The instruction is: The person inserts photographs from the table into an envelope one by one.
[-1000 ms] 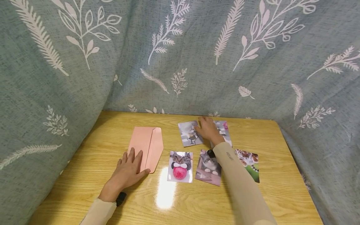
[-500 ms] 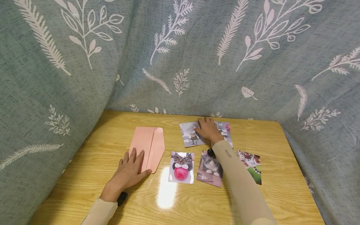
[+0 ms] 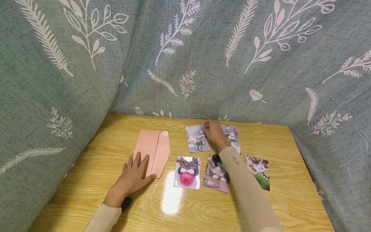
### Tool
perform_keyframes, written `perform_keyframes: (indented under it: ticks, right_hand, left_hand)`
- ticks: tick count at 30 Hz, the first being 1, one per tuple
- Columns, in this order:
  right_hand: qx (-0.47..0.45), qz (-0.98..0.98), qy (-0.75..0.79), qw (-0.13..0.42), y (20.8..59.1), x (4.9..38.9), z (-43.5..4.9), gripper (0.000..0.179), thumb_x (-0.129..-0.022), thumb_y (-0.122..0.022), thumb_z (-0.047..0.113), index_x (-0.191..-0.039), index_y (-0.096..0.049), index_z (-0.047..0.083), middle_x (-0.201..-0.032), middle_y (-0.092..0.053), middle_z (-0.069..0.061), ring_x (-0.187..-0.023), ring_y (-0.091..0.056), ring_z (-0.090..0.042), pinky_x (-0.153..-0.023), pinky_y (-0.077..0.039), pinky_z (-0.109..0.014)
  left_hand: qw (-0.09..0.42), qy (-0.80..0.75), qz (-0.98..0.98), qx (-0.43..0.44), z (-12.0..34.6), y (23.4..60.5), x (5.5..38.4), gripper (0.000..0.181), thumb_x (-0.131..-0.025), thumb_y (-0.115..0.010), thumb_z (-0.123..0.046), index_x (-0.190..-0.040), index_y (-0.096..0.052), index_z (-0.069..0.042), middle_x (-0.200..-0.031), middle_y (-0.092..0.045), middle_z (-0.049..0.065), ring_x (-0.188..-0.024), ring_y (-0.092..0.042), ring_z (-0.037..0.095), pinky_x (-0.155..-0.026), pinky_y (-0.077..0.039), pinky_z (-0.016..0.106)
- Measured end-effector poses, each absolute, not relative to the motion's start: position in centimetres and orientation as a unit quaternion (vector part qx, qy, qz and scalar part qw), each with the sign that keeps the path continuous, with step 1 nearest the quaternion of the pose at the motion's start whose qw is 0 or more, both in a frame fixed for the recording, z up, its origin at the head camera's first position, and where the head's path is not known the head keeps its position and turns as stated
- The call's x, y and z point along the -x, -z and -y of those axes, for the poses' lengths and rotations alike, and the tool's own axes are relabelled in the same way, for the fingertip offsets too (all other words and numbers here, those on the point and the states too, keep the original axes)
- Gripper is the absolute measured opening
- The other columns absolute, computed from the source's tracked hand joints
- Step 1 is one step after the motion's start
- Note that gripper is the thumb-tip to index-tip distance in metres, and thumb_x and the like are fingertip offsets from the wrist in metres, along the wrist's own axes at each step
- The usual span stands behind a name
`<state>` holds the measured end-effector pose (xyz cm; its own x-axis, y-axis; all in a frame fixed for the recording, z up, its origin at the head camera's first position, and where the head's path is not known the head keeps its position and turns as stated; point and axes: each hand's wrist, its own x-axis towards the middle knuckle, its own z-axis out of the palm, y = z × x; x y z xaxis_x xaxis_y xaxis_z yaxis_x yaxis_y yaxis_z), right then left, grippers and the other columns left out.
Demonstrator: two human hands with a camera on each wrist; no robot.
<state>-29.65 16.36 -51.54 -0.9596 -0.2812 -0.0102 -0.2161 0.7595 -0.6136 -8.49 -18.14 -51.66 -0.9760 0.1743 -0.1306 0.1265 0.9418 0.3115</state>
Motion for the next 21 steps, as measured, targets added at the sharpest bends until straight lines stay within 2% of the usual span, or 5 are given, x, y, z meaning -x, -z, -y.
perform_keyframes:
  ticks: [8, 13, 21]
  right_hand:
    - [0.089, -0.889, 0.446, 0.049, 50.9, 28.6, -16.8, 0.023, -0.102, -0.060, 0.015, -0.122, -0.059, 0.004, -0.120, -0.060, -0.019, -0.109, -0.060, -0.036, -0.084, -0.052, -0.048]
    - [0.062, -0.864, 0.497, 0.054, 50.5, 28.1, -17.3, 0.026, -0.101, -0.063, 0.016, -0.124, -0.060, 0.005, -0.122, -0.061, -0.017, -0.108, -0.060, -0.032, -0.081, -0.053, -0.045]
    - [0.028, -0.798, 0.595, 0.093, 50.3, 27.6, -18.1, 0.040, -0.102, -0.061, 0.014, -0.138, -0.051, -0.001, -0.119, -0.059, -0.016, -0.077, -0.064, -0.024, -0.069, -0.057, -0.044]
  left_hand:
    - [0.090, -0.155, -0.981, -0.073, 18.2, 51.6, 8.6, 0.090, -0.094, -0.059, -0.061, -0.158, -0.028, -0.005, -0.159, -0.014, 0.033, -0.142, -0.010, 0.059, -0.106, -0.018, 0.075]
    - [0.095, -0.157, -0.981, -0.070, 18.2, 51.4, 8.5, 0.092, -0.093, -0.059, -0.061, -0.159, -0.027, -0.005, -0.160, -0.013, 0.033, -0.142, -0.009, 0.059, -0.106, -0.017, 0.075]
    - [0.095, -0.160, -0.980, -0.070, 18.1, 51.5, 8.5, 0.091, -0.093, -0.060, -0.060, -0.159, -0.027, -0.005, -0.160, -0.012, 0.033, -0.142, -0.008, 0.059, -0.106, -0.016, 0.075]
